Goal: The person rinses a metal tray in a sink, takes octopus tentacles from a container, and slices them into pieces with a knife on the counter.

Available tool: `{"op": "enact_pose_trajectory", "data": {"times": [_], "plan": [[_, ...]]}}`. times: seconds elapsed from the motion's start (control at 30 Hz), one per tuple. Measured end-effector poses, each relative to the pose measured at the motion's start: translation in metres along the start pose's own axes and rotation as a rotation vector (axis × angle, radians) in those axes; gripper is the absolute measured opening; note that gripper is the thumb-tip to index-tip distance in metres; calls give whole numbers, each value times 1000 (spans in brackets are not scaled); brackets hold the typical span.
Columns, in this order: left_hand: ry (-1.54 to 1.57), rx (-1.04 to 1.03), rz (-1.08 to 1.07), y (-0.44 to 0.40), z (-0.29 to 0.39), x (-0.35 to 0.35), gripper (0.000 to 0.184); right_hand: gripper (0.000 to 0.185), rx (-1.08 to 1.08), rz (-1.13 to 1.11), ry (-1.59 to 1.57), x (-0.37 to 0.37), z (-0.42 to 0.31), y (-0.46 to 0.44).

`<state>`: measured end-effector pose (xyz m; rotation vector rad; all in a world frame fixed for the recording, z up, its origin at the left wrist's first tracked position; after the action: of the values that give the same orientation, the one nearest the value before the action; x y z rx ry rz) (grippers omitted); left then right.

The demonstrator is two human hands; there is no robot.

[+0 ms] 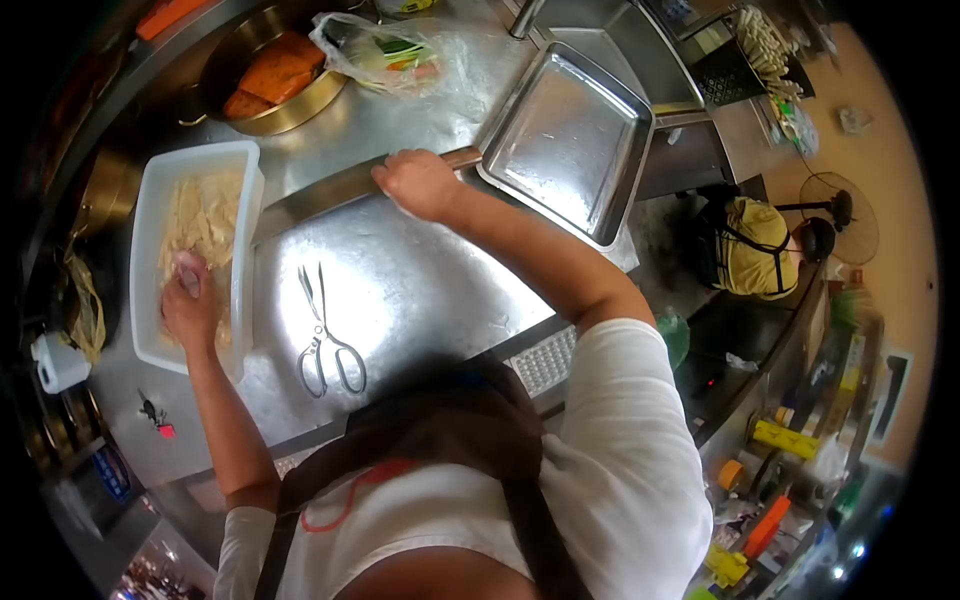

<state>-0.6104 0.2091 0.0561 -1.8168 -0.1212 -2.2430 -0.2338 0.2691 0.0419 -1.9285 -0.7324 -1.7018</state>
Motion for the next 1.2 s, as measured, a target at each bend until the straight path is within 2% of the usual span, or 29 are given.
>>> {"op": "enact_pose_trajectory", "data": {"times": [0.07,0.1,0.17,0.2,0.23,0.3,0.37,0.5,0.53,0.6,0.63,0.7,0.77,0.9,0.97,1.03,1.13,1.2], "plan": [[-2,-70,-245,-6,-39,-41,42,10,-16,-9,-8,21,-19,3],[-21,-75,-242,-9,-44,-51,42,10,-36,-9,-5,28,-22,15],[51,53,-297,-17,-61,-65,48,9,-81,-4,-16,37,-24,43],[14,85,-355,-20,-59,-66,47,12,-163,-65,-71,41,-23,61],[-17,118,-416,-23,-49,-68,47,16,-209,-28,-190,38,-18,82],[-159,166,-310,-24,-37,-61,43,22,-361,-93,-430,42,-16,120],[-326,35,-73,-23,-40,-66,43,22,-522,-194,-564,36,-12,161],[-239,185,-231,-36,-57,-71,40,25,-751,-130,-654,16,1,242],[-11,167,-214,-41,-65,-77,38,24,-804,-134,-686,15,2,255],[204,172,-172,-50,-82,-79,37,23,-880,-138,-724,4,7,277],[571,207,-184,-54,-93,-83,35,22,-903,-118,-724,0,9,284],[926,247,-150,-46,-98,-67,35,21,-921,-108,-751,-10,12,293],[1327,193,-190,-36,-64,-37,27,22,-914,-121,-779,-14,12,290],[1427,45,-179,-27,-25,-4,34,24,-890,-116,-726,-19,12,281],[1745,-18,-299,-10,8,15,35,25,-867,-110,-734,-21,13,279],[1809,-16,-323,-5,19,14,37,22,-865,-122,-725,-23,12,276],[2130,40,-518,15,67,-3,37,21,-799,-103,-640,-21,9,271],[2192,101,-648,34,99,-23,39,20,-753,-108,-554,-20,6,269]]}}
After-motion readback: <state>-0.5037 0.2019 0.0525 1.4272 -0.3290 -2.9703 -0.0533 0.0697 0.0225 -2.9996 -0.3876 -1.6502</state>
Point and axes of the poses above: each hand's wrist, its own y-axis away from the middle knuckle, its own x-axis out of the back of the hand, z = x × y, the point moved 6 cm from there along -y, towards the middle knuckle, and after that the axes turned 12 degrees about -z, right-handed, at the moved point
